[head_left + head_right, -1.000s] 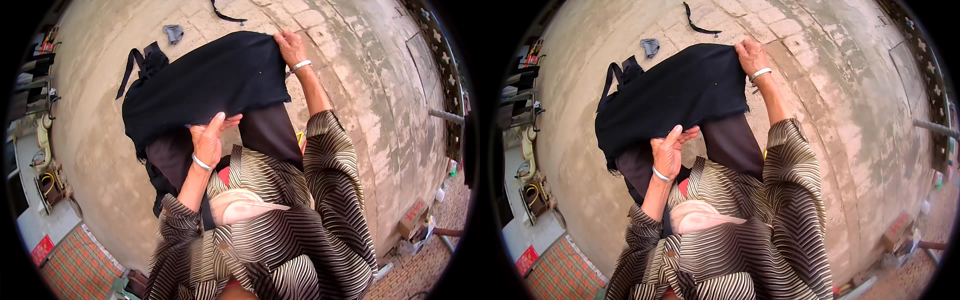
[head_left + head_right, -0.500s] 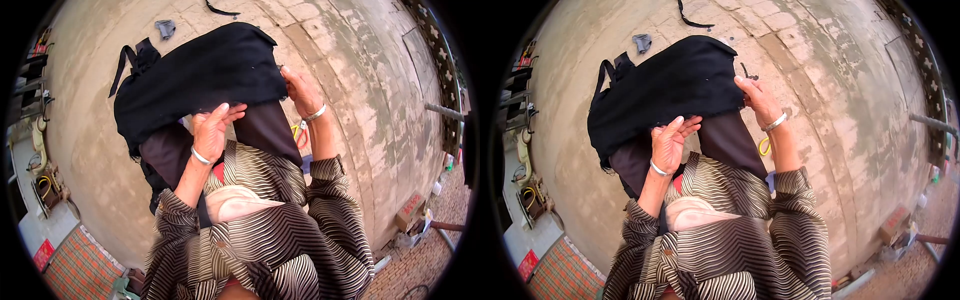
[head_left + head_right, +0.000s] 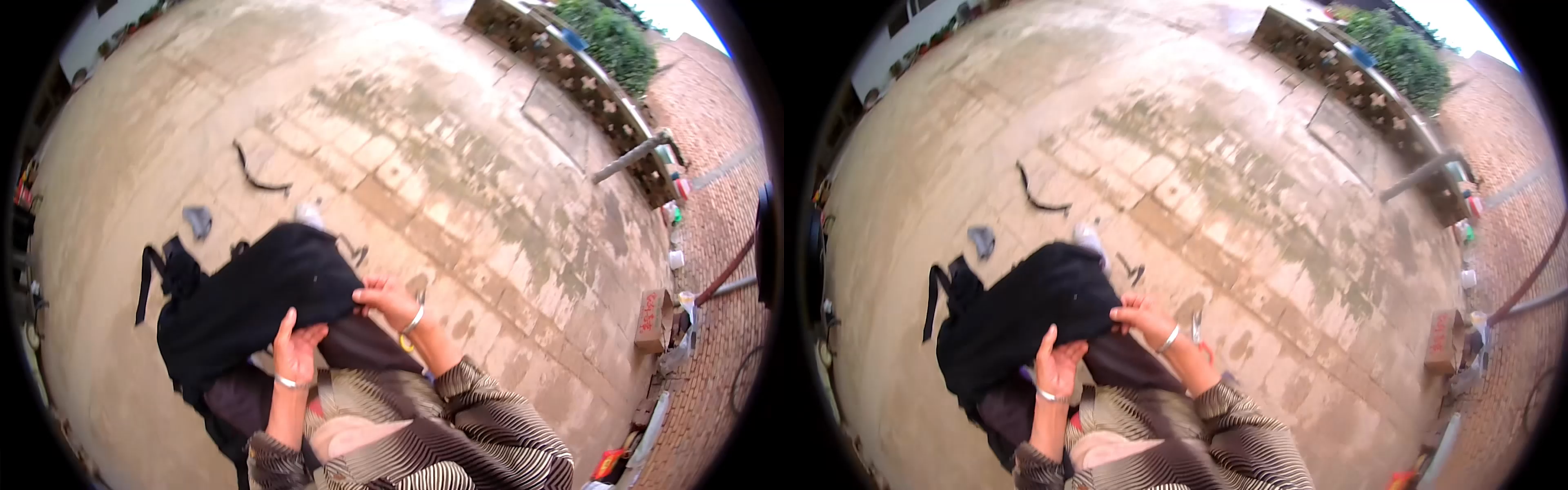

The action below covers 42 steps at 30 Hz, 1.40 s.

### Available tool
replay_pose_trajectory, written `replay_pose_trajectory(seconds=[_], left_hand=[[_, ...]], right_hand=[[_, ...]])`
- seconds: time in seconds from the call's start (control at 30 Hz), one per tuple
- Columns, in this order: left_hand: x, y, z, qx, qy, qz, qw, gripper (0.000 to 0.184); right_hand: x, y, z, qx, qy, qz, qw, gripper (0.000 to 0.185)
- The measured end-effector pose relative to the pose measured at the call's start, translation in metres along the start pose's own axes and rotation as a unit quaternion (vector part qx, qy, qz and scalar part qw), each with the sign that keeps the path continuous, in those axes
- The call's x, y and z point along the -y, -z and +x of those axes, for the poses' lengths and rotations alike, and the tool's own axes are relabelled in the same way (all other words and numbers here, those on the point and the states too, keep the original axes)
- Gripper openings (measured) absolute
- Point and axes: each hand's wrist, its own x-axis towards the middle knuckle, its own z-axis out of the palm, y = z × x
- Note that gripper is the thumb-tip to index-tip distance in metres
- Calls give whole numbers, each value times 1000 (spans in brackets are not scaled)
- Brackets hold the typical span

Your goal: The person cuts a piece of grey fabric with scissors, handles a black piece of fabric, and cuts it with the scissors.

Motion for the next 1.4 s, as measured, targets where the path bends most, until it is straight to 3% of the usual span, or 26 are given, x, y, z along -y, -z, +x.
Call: replay_pose_trajectory(seconds=[0.2,0.47,0.63,0.8,0.87,0.93,1.17,1.23,1.3,1.37,1.4], left_hand=[[-7,41,2,-27,-59,-23,998,28],[-44,82,-3,-63,-174,-36,982,36],[-48,93,-6,-70,-176,-17,982,40],[-57,106,-11,-91,-141,21,986,49],[-65,95,-20,-106,-76,52,990,55],[-64,88,-25,-167,-78,82,980,58],[-57,72,-34,-183,-62,86,977,72],[-63,66,-37,-166,-82,82,979,71],[-60,71,-35,-182,-91,65,977,62],[-58,72,-34,-150,-176,25,973,52],[-60,70,-35,-154,-173,4,973,44]], right_hand=[[0,-1,-2,-20,-56,68,996,10],[12,-12,6,-16,-92,52,994,15],[15,-16,13,-22,-137,-6,990,17],[22,-28,6,-14,15,75,997,15],[38,-40,-2,-12,39,66,997,14],[46,-36,3,11,59,25,998,19],[49,-29,-1,-26,102,17,994,29],[50,-20,-1,0,87,23,996,31],[45,-17,1,-38,86,33,995,29],[41,-2,5,-45,94,33,994,25],[45,-9,3,-34,97,32,994,22]])
